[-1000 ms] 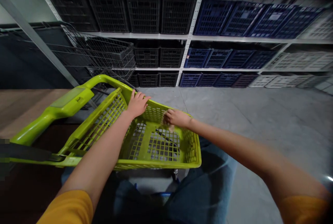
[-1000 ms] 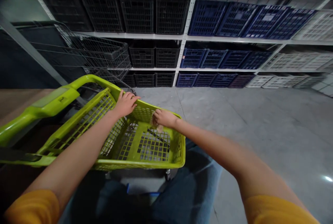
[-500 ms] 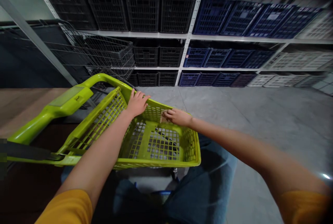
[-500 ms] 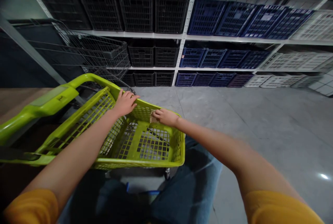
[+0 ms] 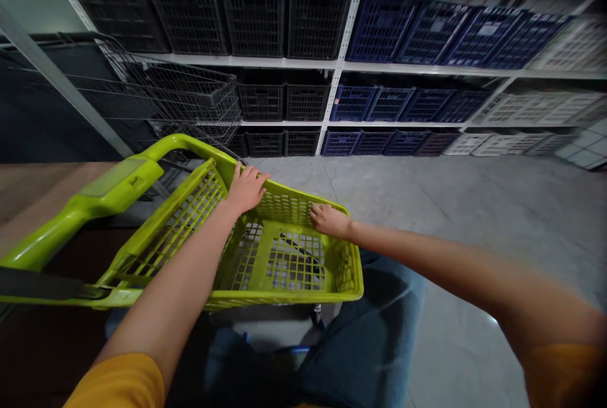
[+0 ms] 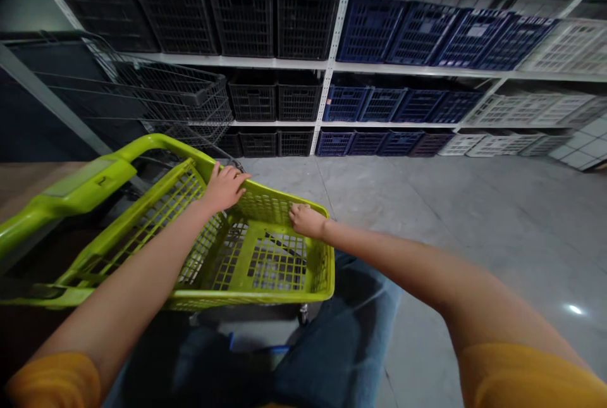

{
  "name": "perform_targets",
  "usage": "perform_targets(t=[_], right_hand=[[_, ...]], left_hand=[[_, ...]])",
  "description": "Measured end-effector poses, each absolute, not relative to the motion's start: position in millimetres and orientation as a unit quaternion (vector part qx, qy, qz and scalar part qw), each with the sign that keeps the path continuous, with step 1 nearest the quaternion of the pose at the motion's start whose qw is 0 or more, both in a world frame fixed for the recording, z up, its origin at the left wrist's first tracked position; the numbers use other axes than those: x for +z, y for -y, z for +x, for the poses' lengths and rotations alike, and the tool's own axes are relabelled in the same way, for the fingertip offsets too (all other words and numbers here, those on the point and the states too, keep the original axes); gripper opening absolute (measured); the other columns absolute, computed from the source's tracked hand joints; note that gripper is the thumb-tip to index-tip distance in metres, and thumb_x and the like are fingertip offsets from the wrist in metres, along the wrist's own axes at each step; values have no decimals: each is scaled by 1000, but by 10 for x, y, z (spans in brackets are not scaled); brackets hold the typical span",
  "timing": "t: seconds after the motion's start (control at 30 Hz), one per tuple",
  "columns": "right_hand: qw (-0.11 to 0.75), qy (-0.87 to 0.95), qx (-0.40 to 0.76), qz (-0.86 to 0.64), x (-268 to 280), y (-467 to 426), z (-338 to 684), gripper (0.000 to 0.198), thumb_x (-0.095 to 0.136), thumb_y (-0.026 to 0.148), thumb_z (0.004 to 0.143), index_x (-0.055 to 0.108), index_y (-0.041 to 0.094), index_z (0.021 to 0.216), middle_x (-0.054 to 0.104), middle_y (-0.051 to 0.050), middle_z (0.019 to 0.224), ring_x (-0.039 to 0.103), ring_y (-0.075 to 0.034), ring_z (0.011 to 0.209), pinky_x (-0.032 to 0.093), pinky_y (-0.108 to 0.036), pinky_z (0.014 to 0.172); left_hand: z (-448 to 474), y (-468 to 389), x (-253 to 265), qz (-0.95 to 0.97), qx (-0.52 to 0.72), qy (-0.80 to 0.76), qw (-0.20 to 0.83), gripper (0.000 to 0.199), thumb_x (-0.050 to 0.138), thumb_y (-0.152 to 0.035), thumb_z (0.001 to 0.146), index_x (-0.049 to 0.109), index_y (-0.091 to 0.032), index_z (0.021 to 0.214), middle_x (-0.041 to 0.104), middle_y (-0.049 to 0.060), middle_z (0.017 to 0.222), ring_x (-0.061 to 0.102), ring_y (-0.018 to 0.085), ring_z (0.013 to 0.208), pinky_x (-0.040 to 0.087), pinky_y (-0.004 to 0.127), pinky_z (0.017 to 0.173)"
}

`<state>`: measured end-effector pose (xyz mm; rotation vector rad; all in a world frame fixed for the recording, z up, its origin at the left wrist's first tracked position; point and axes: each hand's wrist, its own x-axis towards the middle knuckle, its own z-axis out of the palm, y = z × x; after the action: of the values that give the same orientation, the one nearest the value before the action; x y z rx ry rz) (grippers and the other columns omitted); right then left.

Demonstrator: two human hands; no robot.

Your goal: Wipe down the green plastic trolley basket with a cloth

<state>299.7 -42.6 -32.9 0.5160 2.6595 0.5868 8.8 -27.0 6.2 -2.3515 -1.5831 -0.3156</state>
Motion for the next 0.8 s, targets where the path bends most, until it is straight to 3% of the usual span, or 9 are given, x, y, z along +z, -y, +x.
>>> perform_targets(t=[0.13,0.33,0.5,0.6,0.7,0.8], right_hand=[[222,-939,178,192,-253,441,3016,22,50,11,90,72,9,90,65,-16,95,55,-27,98,45,-34,68],[124,-956,192,186,0,368,2941,28,40,14,96,68,10,100,63,-16,103,54,-24,101,45,-34,75],[223,-938,130,230,-349,461,3082,22,49,8,89,71,9,90,66,-17,94,57,-24,99,47,-32,73],[239,-933,88,256,-510,466,3103,20,52,6,84,72,10,85,68,-18,93,58,-26,99,48,-33,74],[236,-925,69,291,-607,437,3030,21,52,5,83,72,9,86,68,-20,93,59,-28,100,51,-36,75],[242,-896,49,368,-755,413,2903,22,50,7,84,71,7,91,67,-22,93,62,-30,96,53,-41,74]], left_hand=[[89,265,59,-813,-110,553,144,44,56,-29,85,58,-26,128,62,10,116,48,30,120,16,62,116],[90,291,84,-815,-113,552,140,43,55,-28,84,58,-27,128,64,10,116,49,31,120,16,61,116],[17,277,136,-827,-109,536,126,44,48,-23,87,54,-26,131,64,10,122,51,27,123,19,56,117],[-96,275,171,-823,-127,539,128,42,47,-19,86,57,-22,126,57,11,135,46,26,130,24,49,117],[-253,307,198,-789,-160,574,149,43,50,-18,83,59,-23,124,48,12,145,34,30,140,22,54,117],[-383,340,206,-774,-169,591,152,50,50,-16,82,55,-26,131,50,11,142,33,31,140,15,58,119]])
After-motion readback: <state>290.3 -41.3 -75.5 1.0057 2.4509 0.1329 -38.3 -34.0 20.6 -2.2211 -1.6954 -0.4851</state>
